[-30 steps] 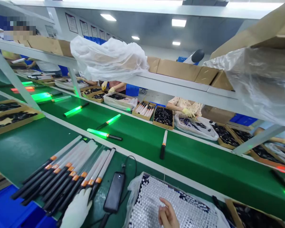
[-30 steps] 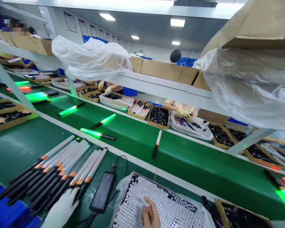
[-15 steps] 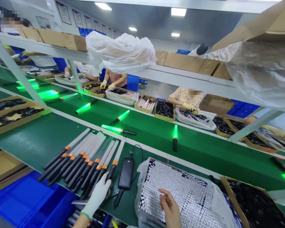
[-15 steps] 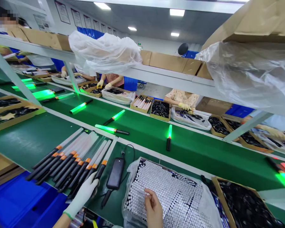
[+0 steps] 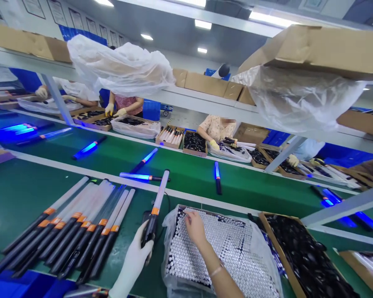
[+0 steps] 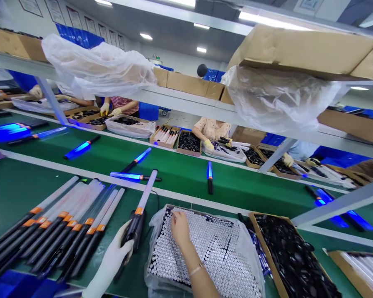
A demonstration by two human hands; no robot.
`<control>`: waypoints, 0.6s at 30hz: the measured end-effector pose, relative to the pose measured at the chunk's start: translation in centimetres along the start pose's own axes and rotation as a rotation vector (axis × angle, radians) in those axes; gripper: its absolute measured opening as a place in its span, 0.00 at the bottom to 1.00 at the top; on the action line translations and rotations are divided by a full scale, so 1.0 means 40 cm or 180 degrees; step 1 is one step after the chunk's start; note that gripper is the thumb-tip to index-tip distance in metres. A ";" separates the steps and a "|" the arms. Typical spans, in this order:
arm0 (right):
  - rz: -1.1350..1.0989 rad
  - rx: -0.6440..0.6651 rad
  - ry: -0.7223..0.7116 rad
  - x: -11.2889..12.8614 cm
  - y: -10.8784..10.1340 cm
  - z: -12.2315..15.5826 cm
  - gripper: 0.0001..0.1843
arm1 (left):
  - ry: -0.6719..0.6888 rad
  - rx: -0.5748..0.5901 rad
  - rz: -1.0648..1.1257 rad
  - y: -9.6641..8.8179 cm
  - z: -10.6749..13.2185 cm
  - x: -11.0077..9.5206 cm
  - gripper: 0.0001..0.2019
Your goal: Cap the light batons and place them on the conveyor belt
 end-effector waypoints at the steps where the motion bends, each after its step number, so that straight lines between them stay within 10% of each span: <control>1: 0.0162 0.0039 -0.0095 0.012 0.014 -0.032 0.20 | -0.0025 0.0018 -0.0005 0.007 0.004 0.000 0.39; 11: 0.1421 0.1140 -0.0284 0.021 0.046 -0.170 0.08 | -0.0334 -0.0013 0.0249 0.007 0.027 0.041 0.45; 18: 0.1409 0.1146 -0.0045 0.060 0.040 -0.178 0.07 | -0.0001 -0.0172 0.0702 0.072 0.037 -0.031 0.36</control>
Point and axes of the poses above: each hand's wrist, its own z-axis away from the middle knuckle, its own y-axis out of the palm, x = y × z, the point moved 1 cm from there along -z, towards the middle knuckle, and after that the axes turned 7 degrees about -x, right-handed, at the moved point
